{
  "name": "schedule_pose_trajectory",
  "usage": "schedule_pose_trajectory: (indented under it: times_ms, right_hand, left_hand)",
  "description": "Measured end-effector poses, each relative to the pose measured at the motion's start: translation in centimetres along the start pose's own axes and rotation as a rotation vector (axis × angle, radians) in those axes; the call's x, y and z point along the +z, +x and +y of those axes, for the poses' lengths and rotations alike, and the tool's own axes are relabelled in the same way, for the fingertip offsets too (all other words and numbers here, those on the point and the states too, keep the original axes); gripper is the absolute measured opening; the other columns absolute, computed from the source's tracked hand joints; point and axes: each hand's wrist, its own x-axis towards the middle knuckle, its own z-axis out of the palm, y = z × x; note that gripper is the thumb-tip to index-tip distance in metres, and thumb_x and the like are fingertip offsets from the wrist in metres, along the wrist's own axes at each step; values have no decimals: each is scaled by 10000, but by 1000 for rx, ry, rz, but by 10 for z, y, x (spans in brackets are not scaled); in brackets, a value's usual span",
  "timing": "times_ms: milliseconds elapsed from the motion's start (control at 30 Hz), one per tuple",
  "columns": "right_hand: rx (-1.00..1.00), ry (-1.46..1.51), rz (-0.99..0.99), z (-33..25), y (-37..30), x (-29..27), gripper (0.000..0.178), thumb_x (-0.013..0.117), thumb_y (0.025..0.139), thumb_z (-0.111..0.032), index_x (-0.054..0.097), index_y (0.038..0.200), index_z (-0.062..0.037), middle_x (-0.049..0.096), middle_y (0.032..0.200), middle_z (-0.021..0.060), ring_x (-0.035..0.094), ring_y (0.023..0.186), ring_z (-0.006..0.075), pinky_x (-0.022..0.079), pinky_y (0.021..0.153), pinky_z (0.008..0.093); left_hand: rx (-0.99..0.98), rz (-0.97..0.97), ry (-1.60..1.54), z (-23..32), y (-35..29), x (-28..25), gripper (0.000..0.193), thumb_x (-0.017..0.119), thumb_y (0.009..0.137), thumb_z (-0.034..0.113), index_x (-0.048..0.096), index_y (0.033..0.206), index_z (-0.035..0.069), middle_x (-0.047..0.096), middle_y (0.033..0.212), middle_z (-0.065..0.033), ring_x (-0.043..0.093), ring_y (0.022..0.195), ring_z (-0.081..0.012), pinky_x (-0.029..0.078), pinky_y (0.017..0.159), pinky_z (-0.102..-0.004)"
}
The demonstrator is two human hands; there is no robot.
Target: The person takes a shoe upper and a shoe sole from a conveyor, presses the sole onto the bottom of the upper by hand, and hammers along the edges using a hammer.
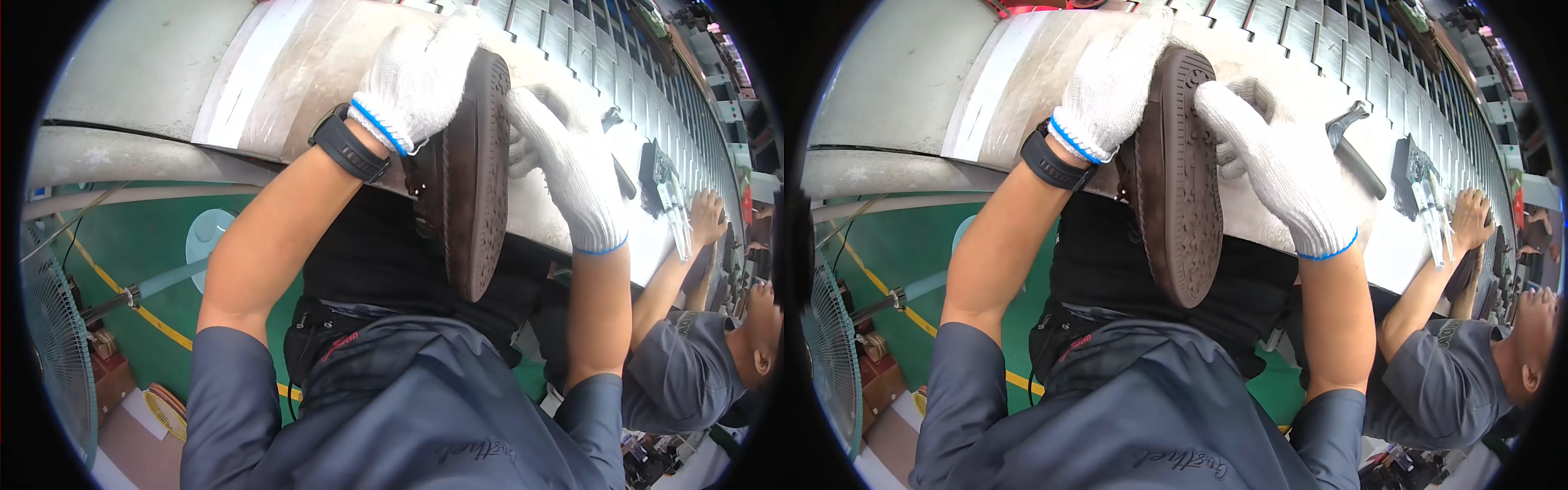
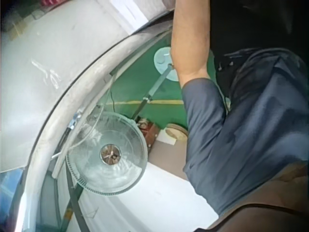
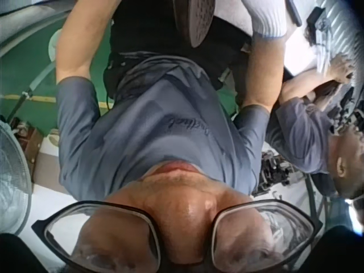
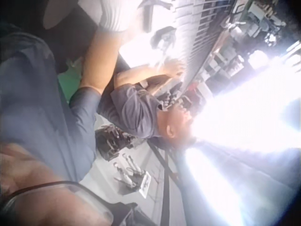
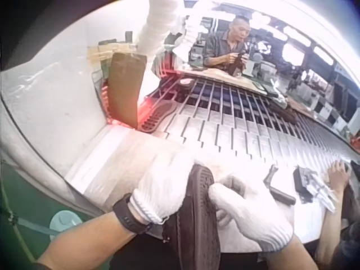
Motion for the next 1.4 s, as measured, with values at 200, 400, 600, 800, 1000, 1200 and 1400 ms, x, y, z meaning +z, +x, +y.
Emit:
schedule_pose_trajectory:
  times_ms: [200, 400, 600, 800, 1000, 1200, 1400]
  right_hand:
    - [-24, -101, -15, -7, 5, 0, 395, 793, 1003, -415, 765, 1043, -23, 705, 832, 16, 656, 703, 78, 553, 633, 244]
    - [-24, -137, -34, -11, 8, -1, 420, 825, 979, -417, 763, 1048, -8, 714, 821, 25, 657, 683, 67, 539, 617, 231]
    - [-9, -152, -21, -13, 8, 1, 454, 837, 967, -434, 762, 1054, 5, 702, 809, 21, 637, 659, 61, 520, 594, 225]
    - [-10, -181, -2, -9, 8, 3, 461, 845, 961, -439, 762, 1057, 5, 697, 816, 13, 628, 663, 58, 518, 603, 226]
    - [-16, -136, -58, -11, 7, -2, 459, 874, 944, -398, 755, 1106, 15, 728, 866, 29, 655, 723, 67, 541, 649, 236]
    - [-38, -199, -3, -9, 4, -2, 506, 900, 924, -364, 737, 1180, 40, 747, 919, 63, 690, 781, 92, 567, 689, 253]
    - [-53, -215, 12, 1, -1, -4, 593, 883, 941, -341, 684, 1319, 69, 763, 1055, 120, 726, 940, 154, 603, 796, 300]
  left_hand:
    - [-56, -64, 49, 18, 3, -5, 362, 610, 1029, 117, 653, 1350, -47, 692, 1150, -248, 668, 1001, -436, 547, 906, -497]
    - [-151, 15, 31, 26, 5, -5, 380, 631, 972, 150, 686, 1303, -29, 681, 898, -242, 659, 746, -403, 555, 675, -497]
    - [-164, -29, 17, 33, 14, -13, 391, 633, 967, 152, 680, 1306, -37, 670, 862, -224, 649, 706, -393, 546, 649, -491]
    - [-150, -5, -14, 31, 16, -11, 305, 625, 974, 152, 690, 1222, -13, 667, 859, -224, 654, 713, -393, 543, 648, -487]
    - [-92, 97, -115, 21, 18, 3, 232, 612, 985, 149, 698, 1166, 31, 696, 903, -208, 669, 740, -399, 559, 678, -489]
    - [-213, -20, -245, 32, 28, -2, 246, 598, 1004, 190, 715, 1183, 67, 740, 968, -209, 724, 866, -394, 587, 758, -489]
    - [-323, -128, -502, 32, 35, -6, 293, 550, 1031, 193, 740, 1214, 65, 761, 1043, -218, 736, 948, -417, 593, 846, -487]
